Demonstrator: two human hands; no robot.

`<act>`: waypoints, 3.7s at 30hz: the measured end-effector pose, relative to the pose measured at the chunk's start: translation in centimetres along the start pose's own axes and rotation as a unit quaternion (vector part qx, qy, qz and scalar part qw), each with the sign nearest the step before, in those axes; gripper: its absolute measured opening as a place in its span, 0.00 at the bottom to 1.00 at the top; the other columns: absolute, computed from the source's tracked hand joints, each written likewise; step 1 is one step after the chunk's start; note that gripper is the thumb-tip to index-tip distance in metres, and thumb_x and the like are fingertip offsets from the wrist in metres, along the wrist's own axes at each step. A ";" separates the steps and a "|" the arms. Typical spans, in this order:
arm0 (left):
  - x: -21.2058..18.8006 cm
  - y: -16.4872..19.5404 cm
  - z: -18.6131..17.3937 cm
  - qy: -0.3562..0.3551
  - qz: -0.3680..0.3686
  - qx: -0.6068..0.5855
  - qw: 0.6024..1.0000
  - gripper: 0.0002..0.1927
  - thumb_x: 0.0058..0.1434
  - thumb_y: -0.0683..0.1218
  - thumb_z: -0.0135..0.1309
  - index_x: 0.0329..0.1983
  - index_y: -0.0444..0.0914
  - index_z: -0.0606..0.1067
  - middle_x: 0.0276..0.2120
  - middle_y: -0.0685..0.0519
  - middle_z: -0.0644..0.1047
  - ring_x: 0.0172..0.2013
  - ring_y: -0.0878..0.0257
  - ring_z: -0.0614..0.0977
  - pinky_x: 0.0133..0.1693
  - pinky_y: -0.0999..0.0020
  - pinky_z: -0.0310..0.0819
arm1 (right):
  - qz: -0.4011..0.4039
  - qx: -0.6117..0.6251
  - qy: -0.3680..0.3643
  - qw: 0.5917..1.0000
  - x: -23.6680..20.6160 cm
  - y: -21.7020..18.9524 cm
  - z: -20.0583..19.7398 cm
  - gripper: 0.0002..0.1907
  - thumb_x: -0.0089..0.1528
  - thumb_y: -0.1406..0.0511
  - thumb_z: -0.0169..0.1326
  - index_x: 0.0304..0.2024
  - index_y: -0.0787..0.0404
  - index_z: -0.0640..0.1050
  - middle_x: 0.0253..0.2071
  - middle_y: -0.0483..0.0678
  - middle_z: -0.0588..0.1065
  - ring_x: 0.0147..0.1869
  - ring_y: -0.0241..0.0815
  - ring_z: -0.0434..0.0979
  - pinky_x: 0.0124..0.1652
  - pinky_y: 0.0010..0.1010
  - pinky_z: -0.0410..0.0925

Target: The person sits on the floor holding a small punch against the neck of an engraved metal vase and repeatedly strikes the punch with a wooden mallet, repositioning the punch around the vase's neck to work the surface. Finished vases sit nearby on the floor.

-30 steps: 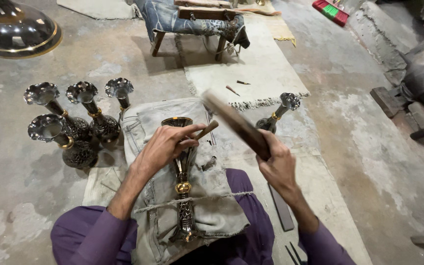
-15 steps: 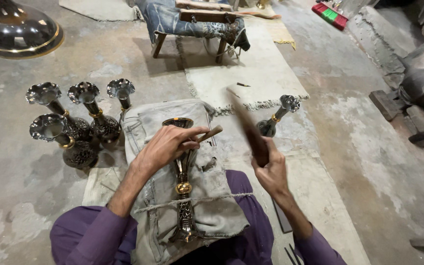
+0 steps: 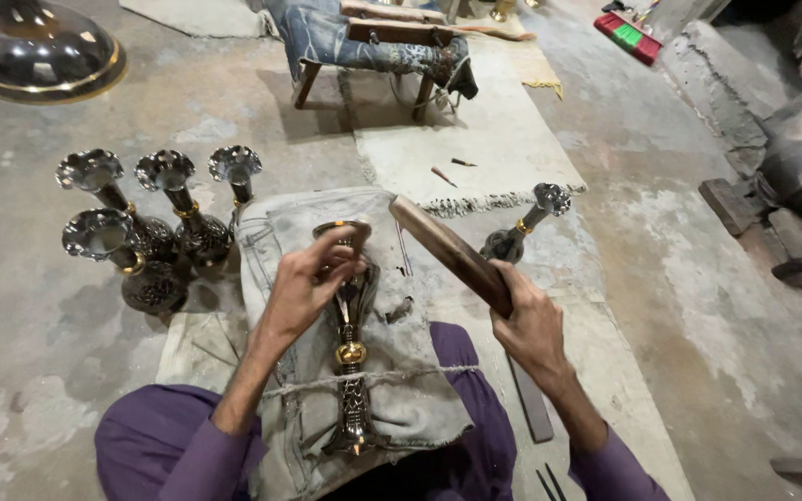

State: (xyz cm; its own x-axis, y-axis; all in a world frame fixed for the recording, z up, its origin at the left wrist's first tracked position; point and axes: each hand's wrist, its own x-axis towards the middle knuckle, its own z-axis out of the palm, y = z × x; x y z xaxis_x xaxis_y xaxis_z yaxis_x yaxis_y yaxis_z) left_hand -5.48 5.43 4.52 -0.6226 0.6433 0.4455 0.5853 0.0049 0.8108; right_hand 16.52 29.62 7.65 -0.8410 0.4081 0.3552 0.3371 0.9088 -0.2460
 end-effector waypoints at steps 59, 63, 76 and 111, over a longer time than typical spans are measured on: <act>-3.0 -2.1 2.8 0.147 0.011 -0.047 0.988 0.23 0.64 0.46 0.61 0.63 0.45 0.73 0.41 0.49 0.85 0.40 0.59 0.89 0.39 0.64 0.90 | -0.169 -0.046 -0.035 0.984 5.8 -6.5 -8.4 0.28 0.64 0.66 0.58 0.66 0.45 0.71 0.45 0.46 0.81 0.37 0.41 0.82 0.35 0.37 0.76; -1.5 -2.0 1.5 0.097 -0.053 -0.061 0.992 0.23 0.62 0.47 0.62 0.61 0.47 0.74 0.38 0.51 0.87 0.34 0.62 0.90 0.35 0.65 0.89 | -0.129 -0.111 -0.038 0.985 5.5 -5.2 -8.0 0.31 0.59 0.64 0.61 0.65 0.44 0.71 0.42 0.45 0.80 0.37 0.44 0.82 0.36 0.40 0.76; -0.7 -1.3 -0.8 -0.016 0.051 -0.006 0.999 0.27 0.61 0.41 0.60 0.64 0.46 0.73 0.44 0.51 0.85 0.40 0.62 0.89 0.42 0.67 0.88 | -0.169 -0.157 -0.092 0.969 4.7 -1.0 -3.2 0.36 0.62 0.63 0.60 0.70 0.33 0.64 0.46 0.45 0.74 0.36 0.40 0.78 0.28 0.33 0.76; -5.4 -2.1 4.5 0.268 0.009 -0.081 0.960 0.21 0.65 0.41 0.62 0.61 0.44 0.72 0.41 0.49 0.85 0.41 0.59 0.89 0.40 0.64 0.91 | -0.326 -0.159 0.057 0.930 7.5 -9.8 -9.0 0.32 0.68 0.67 0.53 0.72 0.36 0.65 0.35 0.40 0.77 0.32 0.37 0.75 0.32 0.34 0.72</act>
State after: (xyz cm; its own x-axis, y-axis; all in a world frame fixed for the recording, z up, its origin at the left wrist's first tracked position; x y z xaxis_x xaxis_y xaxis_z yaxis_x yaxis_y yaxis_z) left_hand -1.01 5.34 -1.27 -0.8167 0.1560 0.5556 0.5366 -0.1489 0.8306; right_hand 10.69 24.51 20.83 -0.8660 -0.2494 0.4335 -0.1058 0.9385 0.3286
